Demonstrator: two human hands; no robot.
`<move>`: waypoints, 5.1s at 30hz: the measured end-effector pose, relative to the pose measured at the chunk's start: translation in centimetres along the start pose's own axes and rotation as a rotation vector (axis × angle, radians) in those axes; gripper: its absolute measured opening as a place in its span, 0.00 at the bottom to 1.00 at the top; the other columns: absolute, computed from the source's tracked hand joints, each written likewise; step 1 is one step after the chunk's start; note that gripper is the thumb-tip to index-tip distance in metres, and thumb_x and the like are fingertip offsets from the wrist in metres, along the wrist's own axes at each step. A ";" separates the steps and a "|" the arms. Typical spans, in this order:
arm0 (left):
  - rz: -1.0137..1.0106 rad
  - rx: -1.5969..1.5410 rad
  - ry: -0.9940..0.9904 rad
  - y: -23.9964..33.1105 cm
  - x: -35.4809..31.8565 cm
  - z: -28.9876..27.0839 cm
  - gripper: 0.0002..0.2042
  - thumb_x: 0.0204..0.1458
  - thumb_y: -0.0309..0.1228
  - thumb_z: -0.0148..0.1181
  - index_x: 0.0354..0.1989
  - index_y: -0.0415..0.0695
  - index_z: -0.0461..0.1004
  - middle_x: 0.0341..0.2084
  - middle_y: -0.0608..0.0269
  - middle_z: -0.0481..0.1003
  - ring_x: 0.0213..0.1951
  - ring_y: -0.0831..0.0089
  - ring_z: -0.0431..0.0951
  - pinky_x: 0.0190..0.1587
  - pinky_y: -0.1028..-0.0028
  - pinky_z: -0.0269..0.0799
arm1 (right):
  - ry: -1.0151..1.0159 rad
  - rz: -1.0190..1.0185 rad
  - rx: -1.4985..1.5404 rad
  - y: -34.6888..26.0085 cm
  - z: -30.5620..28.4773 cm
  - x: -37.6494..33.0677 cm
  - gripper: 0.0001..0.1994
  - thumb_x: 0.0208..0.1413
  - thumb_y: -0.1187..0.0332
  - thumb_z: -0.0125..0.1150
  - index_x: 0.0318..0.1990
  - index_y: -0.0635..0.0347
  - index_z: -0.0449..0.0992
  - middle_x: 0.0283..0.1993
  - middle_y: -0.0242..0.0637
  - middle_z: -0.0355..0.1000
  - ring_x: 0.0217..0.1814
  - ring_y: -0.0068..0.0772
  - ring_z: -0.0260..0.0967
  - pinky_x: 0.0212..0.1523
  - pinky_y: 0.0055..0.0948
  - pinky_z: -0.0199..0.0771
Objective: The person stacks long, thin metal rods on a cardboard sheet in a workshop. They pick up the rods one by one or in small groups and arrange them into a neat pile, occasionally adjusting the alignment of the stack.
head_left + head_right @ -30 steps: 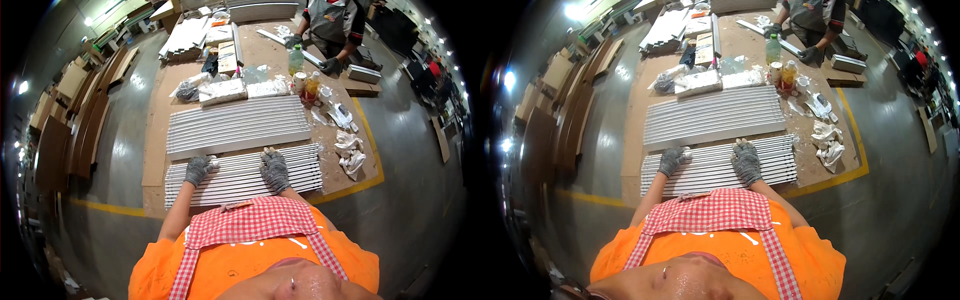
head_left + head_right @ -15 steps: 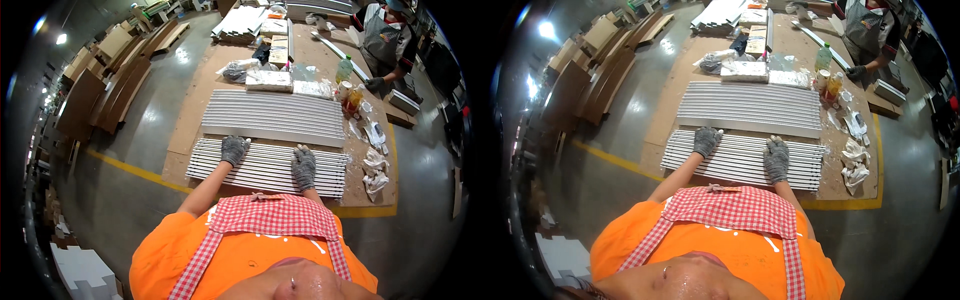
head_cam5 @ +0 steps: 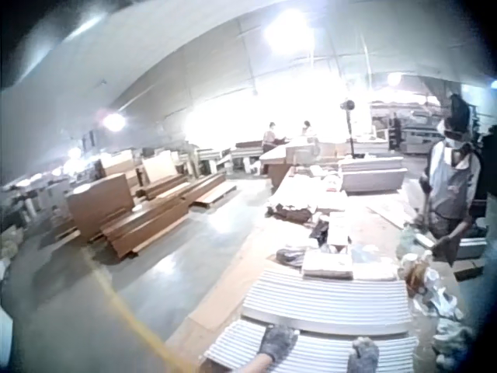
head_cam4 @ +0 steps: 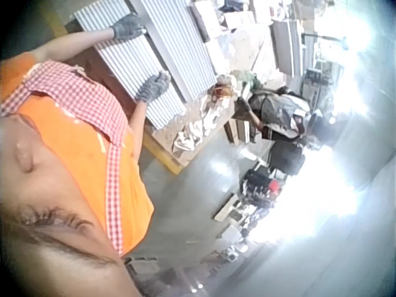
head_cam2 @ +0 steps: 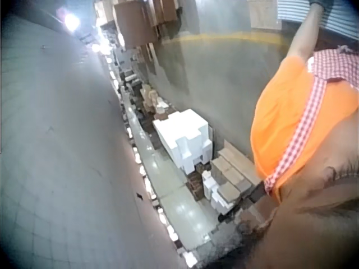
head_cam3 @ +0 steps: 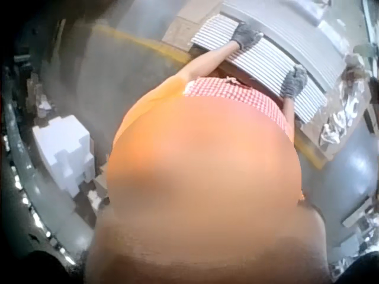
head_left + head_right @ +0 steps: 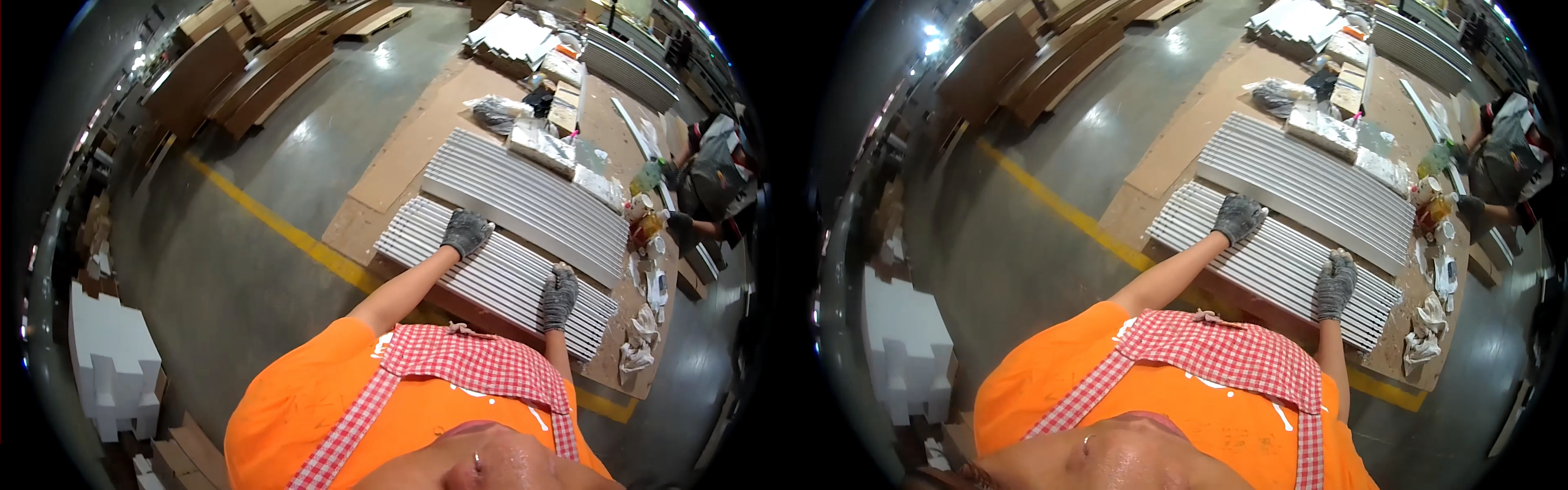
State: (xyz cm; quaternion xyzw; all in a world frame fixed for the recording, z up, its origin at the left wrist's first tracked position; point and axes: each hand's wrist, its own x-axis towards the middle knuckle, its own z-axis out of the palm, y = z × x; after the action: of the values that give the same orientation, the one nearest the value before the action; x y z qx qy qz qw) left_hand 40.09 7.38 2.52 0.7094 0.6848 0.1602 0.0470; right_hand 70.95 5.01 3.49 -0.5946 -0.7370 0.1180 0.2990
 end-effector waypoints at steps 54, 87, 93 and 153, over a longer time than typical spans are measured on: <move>-0.102 -0.087 0.024 -0.1 0.1 0.1 0.19 0.62 0.43 0.48 0.28 0.44 0.80 0.30 0.56 0.80 0.38 0.56 0.78 0.48 0.56 0.68 | -0.033 0.004 -0.079 -1.0 -0.8 -0.2 0.14 0.59 0.65 0.57 0.51 0.56 0.78 0.57 0.39 0.72 0.65 0.42 0.63 0.72 0.45 0.54; -0.142 -0.088 0.033 -0.1 -0.4 0.5 0.17 0.59 0.43 0.51 0.27 0.45 0.80 0.29 0.54 0.80 0.38 0.54 0.77 0.48 0.56 0.68 | -0.147 0.146 0.000 -1.3 -1.0 -0.3 0.16 0.59 0.69 0.58 0.54 0.59 0.77 0.61 0.40 0.71 0.69 0.39 0.59 0.73 0.43 0.50; -0.071 0.105 0.029 0.0 -0.1 1.2 0.18 0.61 0.43 0.48 0.28 0.46 0.80 0.31 0.53 0.80 0.37 0.55 0.78 0.46 0.56 0.70 | -0.098 0.053 0.101 1.6 1.0 -1.2 0.18 0.60 0.64 0.56 0.57 0.56 0.74 0.62 0.40 0.68 0.71 0.40 0.56 0.73 0.44 0.45; 0.008 -0.040 0.029 -1.2 -0.5 1.0 0.17 0.59 0.45 0.52 0.30 0.46 0.80 0.31 0.59 0.80 0.38 0.58 0.77 0.47 0.59 0.70 | -0.108 0.014 -0.059 -0.8 -1.1 0.1 0.16 0.56 0.65 0.61 0.51 0.55 0.77 0.56 0.38 0.74 0.64 0.42 0.65 0.71 0.45 0.54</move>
State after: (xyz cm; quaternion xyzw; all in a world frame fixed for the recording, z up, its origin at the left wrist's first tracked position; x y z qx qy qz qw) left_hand 39.21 7.12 1.11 0.7087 0.6791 0.1843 0.0504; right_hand 70.88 4.71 4.82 -0.6012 -0.7509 0.1304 0.2402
